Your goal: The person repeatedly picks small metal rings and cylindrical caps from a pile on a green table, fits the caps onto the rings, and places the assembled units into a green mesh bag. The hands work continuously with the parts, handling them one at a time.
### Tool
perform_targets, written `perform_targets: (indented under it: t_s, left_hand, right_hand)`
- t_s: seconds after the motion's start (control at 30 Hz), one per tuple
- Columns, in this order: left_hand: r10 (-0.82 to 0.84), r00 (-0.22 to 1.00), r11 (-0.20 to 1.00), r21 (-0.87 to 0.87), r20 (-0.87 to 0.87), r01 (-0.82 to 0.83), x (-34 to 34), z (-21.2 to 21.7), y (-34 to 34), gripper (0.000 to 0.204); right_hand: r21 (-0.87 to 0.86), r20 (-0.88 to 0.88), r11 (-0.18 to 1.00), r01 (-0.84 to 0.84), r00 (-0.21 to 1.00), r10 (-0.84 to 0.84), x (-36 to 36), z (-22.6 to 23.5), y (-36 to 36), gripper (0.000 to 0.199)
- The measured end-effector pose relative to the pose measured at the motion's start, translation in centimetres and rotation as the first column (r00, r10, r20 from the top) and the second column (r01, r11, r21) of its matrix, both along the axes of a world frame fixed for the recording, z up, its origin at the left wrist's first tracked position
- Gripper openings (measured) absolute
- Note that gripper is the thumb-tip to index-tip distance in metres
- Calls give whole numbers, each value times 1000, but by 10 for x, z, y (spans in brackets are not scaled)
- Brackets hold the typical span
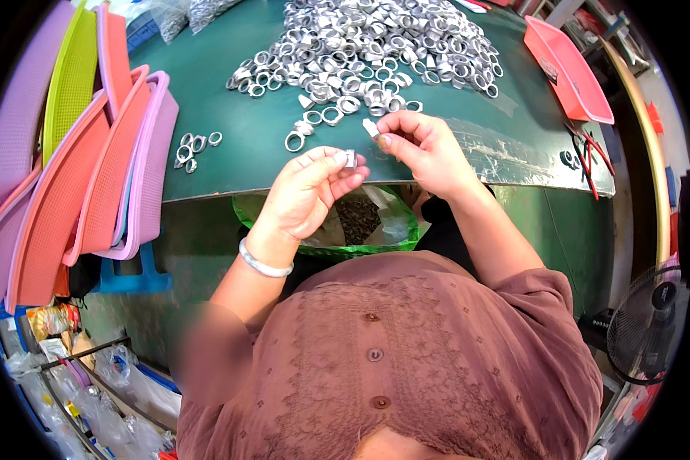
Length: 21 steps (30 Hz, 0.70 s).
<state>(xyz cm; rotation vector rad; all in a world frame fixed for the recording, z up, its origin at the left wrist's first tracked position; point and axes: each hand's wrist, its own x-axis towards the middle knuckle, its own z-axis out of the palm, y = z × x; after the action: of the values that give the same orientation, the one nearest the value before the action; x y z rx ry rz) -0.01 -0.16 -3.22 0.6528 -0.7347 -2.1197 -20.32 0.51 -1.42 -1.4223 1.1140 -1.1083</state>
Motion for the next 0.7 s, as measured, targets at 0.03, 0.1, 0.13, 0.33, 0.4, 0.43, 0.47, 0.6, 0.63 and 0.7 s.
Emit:
perform_targets:
  t_s: [0.03,0.1,0.13,0.33,0.4,0.43,0.47,0.6,0.63,0.7]
  left_hand:
    - [-6,1000,1000,4,1,6,3,0,3,15]
    - [-3,1000,999,37,-21,4,9,1,11,13]
    - [-8,999,999,42,-44,10,13,0,14,13]
    - [83,995,995,66,-50,-80,35,-1,31,17]
    - [125,992,990,68,-32,-123,40,1,34,19]
    - [139,990,988,68,-23,-137,42,1,35,20]
    - [150,989,987,67,-13,-148,43,2,36,21]
    - [205,978,977,62,-49,-202,52,-5,39,22]
    - [235,971,971,57,-43,-232,52,-6,40,22]
    - [267,963,963,42,-35,-265,53,-8,41,22]
  right_hand:
    - [-40,-54,999,9,998,-11,5,4,-7,12]
    - [-215,-248,973,-84,968,29,20,9,-27,12]
    - [-287,-334,948,-139,942,37,32,12,-37,12]
    - [-339,-773,809,-479,633,50,133,11,-104,12]
    - [-269,-842,816,-512,537,59,163,11,-116,13]
    - [-264,-855,820,-508,517,45,174,5,-125,16]
    - [-258,-867,826,-501,497,30,179,-1,-132,19]
    - [-116,-857,831,-543,478,192,177,25,-132,46]
    - [-123,-880,841,-527,450,154,169,34,-129,42]
    - [-176,-902,835,-522,425,76,142,43,-122,37]
